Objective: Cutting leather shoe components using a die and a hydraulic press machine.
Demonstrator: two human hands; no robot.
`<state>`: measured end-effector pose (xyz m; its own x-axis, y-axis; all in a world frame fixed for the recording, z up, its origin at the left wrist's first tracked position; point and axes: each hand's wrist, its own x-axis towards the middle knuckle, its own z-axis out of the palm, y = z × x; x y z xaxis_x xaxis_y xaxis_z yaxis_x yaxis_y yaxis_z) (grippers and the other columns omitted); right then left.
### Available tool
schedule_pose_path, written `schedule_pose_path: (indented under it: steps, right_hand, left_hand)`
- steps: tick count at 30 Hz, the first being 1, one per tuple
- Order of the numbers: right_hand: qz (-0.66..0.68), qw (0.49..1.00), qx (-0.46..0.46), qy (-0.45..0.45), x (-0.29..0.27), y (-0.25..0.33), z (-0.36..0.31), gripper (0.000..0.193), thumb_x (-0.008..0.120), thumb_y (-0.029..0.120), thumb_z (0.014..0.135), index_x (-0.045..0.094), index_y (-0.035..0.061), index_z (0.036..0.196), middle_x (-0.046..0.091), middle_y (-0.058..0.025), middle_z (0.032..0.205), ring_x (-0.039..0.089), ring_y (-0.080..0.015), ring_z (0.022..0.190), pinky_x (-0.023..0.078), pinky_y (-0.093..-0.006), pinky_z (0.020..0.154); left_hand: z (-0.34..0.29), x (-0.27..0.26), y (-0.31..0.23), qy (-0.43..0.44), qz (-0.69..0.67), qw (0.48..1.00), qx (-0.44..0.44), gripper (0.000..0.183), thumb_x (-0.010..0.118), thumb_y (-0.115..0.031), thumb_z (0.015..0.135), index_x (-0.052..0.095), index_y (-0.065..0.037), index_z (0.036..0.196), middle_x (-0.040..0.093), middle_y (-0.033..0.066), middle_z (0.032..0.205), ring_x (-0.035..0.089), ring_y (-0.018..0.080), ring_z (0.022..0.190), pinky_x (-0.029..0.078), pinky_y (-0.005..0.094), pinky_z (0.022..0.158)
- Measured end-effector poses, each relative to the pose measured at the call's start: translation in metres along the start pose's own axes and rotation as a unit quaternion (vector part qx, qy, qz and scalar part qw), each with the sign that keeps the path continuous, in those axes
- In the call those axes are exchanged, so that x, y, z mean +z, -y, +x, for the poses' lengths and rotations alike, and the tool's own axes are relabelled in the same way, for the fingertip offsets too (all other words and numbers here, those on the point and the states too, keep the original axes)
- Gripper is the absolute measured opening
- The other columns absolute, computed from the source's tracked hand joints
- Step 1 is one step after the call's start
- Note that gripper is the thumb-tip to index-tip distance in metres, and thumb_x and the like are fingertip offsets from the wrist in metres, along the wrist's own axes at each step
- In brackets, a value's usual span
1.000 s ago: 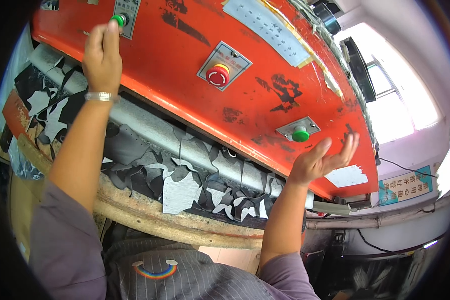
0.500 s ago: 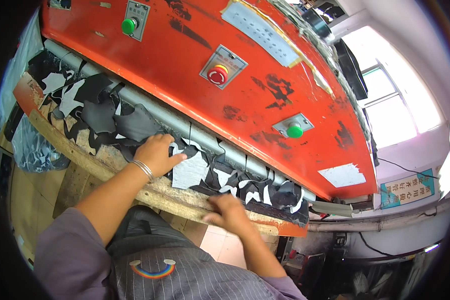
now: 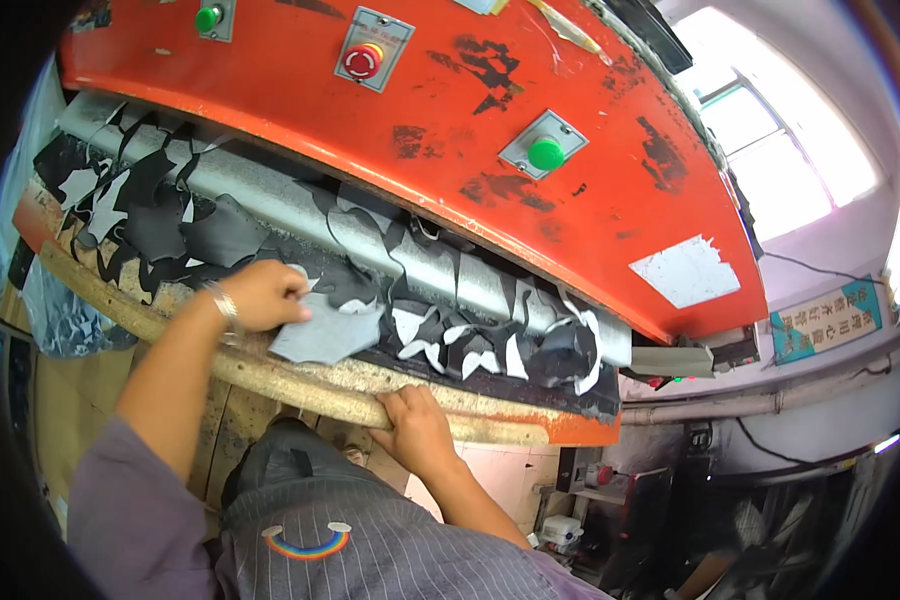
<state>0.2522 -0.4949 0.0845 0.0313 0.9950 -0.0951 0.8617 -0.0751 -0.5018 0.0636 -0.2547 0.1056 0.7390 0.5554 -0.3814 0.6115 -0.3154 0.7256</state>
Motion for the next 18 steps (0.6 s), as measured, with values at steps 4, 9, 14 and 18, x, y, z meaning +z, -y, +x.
schedule_pose_path:
  steps: [4, 9, 14, 18]
  right_hand:
    - [0.043, 0.988, -0.099, 0.113, 0.018, -0.053, -0.001, 0.047, 0.079, 0.026, 0.069, 0.065, 0.0026, 0.107, 0.06, -0.0147, 0.1, 0.056, -0.0322, 0.095, 0.047, -0.0377, 0.084]
    - [-0.072, 0.987, -0.145, -0.017, -0.031, -0.102, 0.075, 0.071, 0.082, 0.031, 0.067, 0.053, 0.0082, 0.128, 0.046, -0.0238, 0.133, 0.042, -0.041, 0.122, 0.04, -0.046, 0.1]
    - [-0.108, 0.989, -0.095, 0.037, -0.046, -0.134, 0.126, 0.087, 0.088, 0.034, 0.054, 0.051, 0.0189, 0.132, 0.04, -0.024, 0.135, 0.039, -0.0413, 0.124, 0.039, -0.0446, 0.102]
    - [-0.053, 0.995, -0.081, 0.022, -0.04, -0.15, 0.115, 0.065, 0.087, 0.029, 0.055, 0.06, 0.0119, 0.112, 0.05, -0.017, 0.108, 0.047, -0.0358, 0.109, 0.043, -0.0423, 0.092]
  left_hand:
    - [-0.011, 0.011, 0.069, -0.237, 0.113, 0.963, -0.055, 0.021, 0.072, -0.014, 0.074, 0.059, -0.001, 0.084, 0.062, 0.0121, 0.077, 0.061, 0.0275, 0.073, 0.049, 0.0361, 0.068]
    - [0.014, 0.049, 0.057, -0.36, -0.138, 0.922, -0.036, 0.027, 0.068, -0.008, 0.079, 0.059, -0.003, 0.104, 0.065, 0.0111, 0.1, 0.062, 0.0185, 0.08, 0.05, 0.0319, 0.073]
    - [0.065, 0.136, -0.006, -0.297, -0.216, 0.93, 0.021, 0.042, 0.064, -0.003, 0.08, 0.053, -0.002, 0.12, 0.063, 0.0111, 0.111, 0.062, 0.0151, 0.077, 0.05, 0.029, 0.069]
    - [0.113, 0.163, -0.014, -0.275, -0.169, 0.946, 0.039, 0.074, 0.063, -0.001, 0.077, 0.031, -0.006, 0.143, 0.056, 0.0143, 0.128, 0.061, 0.0143, 0.069, 0.05, 0.0271, 0.068]
